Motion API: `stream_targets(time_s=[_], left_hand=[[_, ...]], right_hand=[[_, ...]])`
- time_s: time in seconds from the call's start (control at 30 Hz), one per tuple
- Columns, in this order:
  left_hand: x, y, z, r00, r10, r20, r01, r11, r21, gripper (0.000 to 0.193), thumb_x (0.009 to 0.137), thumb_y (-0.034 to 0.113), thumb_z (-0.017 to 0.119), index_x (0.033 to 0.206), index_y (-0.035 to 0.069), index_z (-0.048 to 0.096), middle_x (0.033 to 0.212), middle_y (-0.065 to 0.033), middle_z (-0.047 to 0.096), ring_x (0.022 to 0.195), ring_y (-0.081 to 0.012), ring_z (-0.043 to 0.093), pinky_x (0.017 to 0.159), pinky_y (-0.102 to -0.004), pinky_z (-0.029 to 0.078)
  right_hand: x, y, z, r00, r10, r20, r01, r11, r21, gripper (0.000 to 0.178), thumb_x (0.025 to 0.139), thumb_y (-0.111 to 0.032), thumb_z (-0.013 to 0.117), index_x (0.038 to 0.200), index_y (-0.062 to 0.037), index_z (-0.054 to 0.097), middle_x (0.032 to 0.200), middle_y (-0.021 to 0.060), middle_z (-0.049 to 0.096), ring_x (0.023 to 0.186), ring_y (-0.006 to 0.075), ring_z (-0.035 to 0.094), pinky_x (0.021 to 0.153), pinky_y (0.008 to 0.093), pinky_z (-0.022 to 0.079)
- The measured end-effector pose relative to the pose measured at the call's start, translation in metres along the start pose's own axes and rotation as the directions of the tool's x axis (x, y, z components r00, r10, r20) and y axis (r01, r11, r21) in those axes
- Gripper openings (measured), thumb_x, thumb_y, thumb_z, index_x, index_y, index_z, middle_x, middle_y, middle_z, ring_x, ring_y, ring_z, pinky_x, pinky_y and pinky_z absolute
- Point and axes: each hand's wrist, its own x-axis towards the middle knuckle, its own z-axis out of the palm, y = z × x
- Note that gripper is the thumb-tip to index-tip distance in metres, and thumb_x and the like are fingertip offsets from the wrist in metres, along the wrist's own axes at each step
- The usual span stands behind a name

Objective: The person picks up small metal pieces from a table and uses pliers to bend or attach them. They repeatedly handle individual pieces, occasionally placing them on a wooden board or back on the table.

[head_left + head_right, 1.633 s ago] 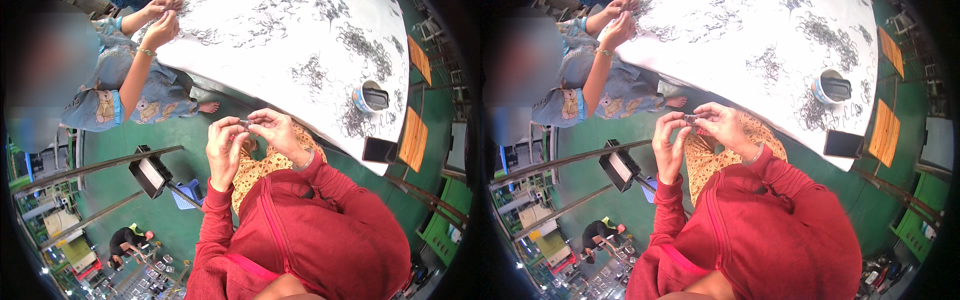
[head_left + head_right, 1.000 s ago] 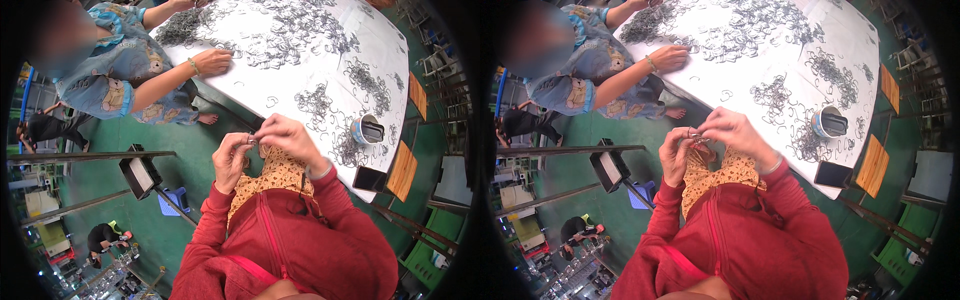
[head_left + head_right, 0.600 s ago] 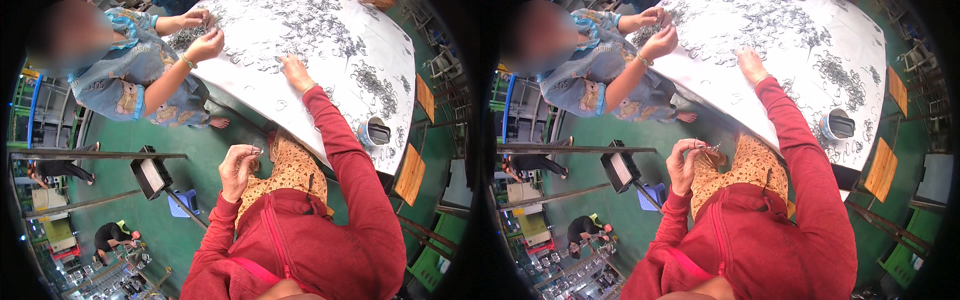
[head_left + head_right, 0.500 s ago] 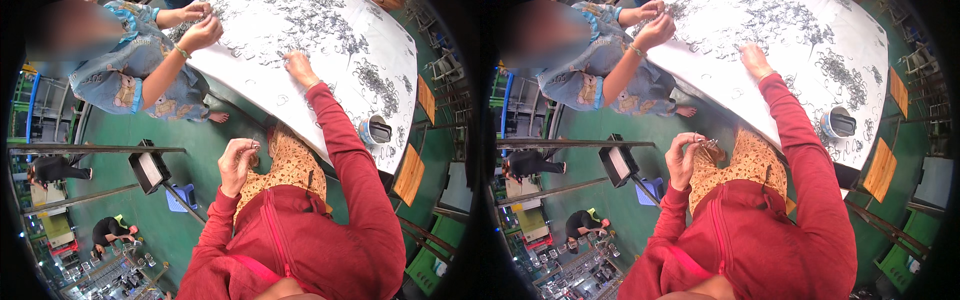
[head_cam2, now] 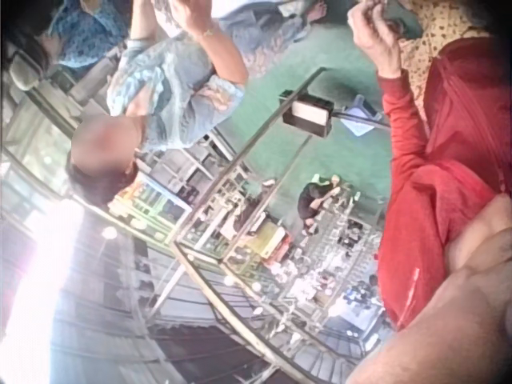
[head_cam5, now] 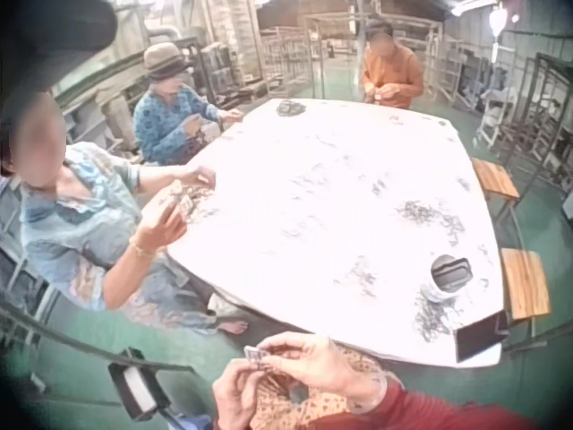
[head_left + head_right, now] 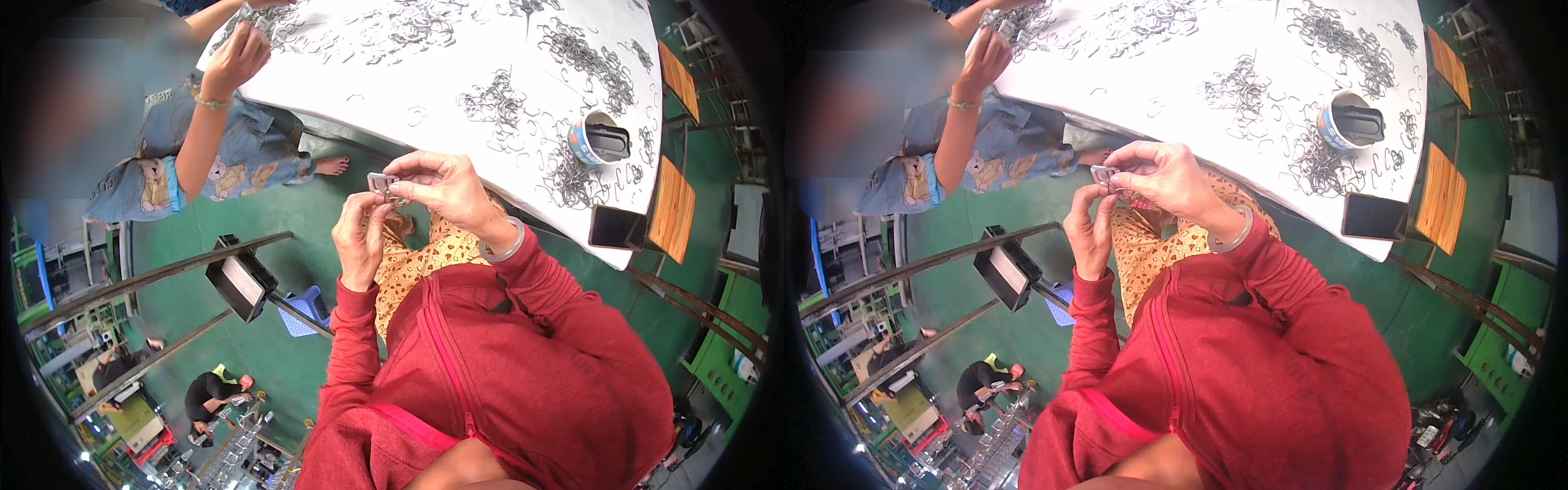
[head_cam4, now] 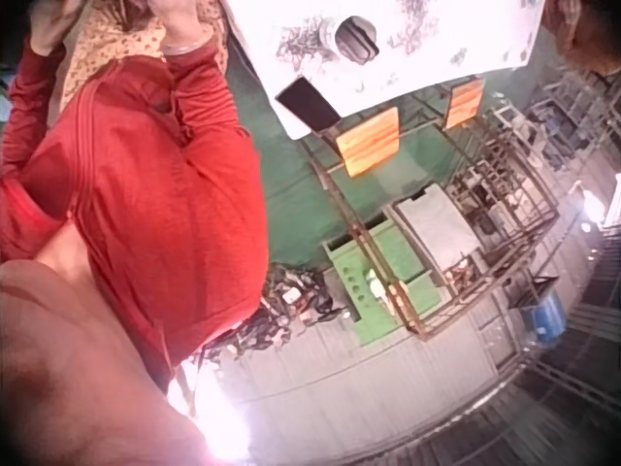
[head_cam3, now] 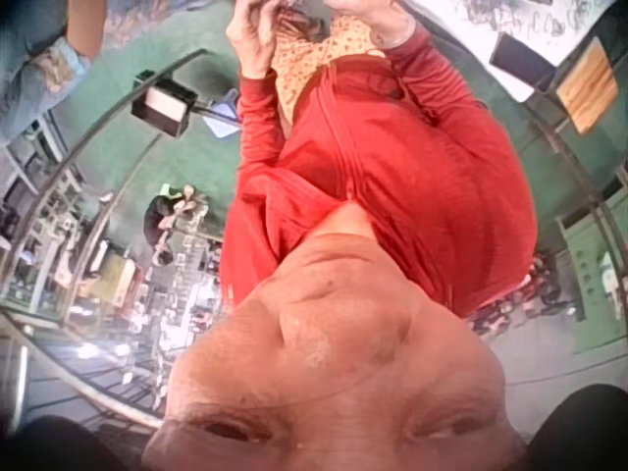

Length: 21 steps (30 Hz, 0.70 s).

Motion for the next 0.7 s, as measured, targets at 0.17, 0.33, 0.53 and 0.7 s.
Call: stream_targets(time_s=[0.17, 0.33, 0.53, 0.7], left_hand=[[-0.009, -0.008, 0.003, 0.997, -0.068, -0.02, 0.068, 0.998, -0.013, 0.017, 0.078, -0.003, 0.064, 0.094, 0.002, 0.058, 0.094, -0.0098, 0.062, 0.083, -0.0184, 0.061, 0.074, -0.029, 0.048], [-0.013, -0.012, -0.001, 0.962, -0.151, -0.229, 0.064, 0.934, -0.351, 0.04, 0.08, 0.001, 0.063, 0.118, 0.0, 0.049, 0.118, -0.0117, 0.055, 0.106, -0.021, 0.054, 0.088, -0.0309, 0.043], [0.087, 0.022, 0.033, 0.97, 0.116, 0.212, -0.153, 0.974, 0.168, 0.007, 0.079, 0.006, 0.064, 0.085, 0.004, 0.067, 0.084, -0.008, 0.064, 0.08, -0.0212, 0.06, 0.071, -0.029, 0.046], [0.14, -0.01, 0.134, 0.842, 0.298, 0.449, -0.425, 0.88, 0.213, 0.008, 0.078, 0.014, 0.063, 0.08, 0.008, 0.068, 0.079, -0.0078, 0.062, 0.081, -0.0247, 0.058, 0.072, -0.0347, 0.047]], right_hand=[[0.0, 0.007, 0.0, 0.999, -0.041, -0.023, 0.042, 0.999, 0.033, 0.02, 0.082, 0.0, 0.062, 0.102, 0.0042, 0.062, 0.093, 0.0081, 0.065, 0.079, 0.0106, 0.062, 0.071, 0.0226, 0.053], [-0.011, 0.006, -0.005, 0.997, 0.082, 0.012, -0.082, 0.997, -0.005, 0.017, 0.081, -0.001, 0.065, 0.097, 0.0008, 0.065, 0.088, 0.0049, 0.066, 0.081, 0.0091, 0.061, 0.073, 0.0244, 0.052], [-0.008, 0.077, -0.03, 0.999, -0.023, 0.034, 0.03, 0.967, -0.254, 0.018, 0.078, -0.006, 0.063, 0.095, -0.0008, 0.065, 0.085, 0.0086, 0.067, 0.078, 0.0125, 0.062, 0.073, 0.0274, 0.049], [-0.007, 0.113, -0.031, 0.999, 0.033, -0.006, -0.033, 0.913, -0.407, 0.022, 0.077, -0.008, 0.061, 0.097, -0.0005, 0.063, 0.089, 0.0148, 0.067, 0.084, 0.0197, 0.065, 0.075, 0.0325, 0.048]])
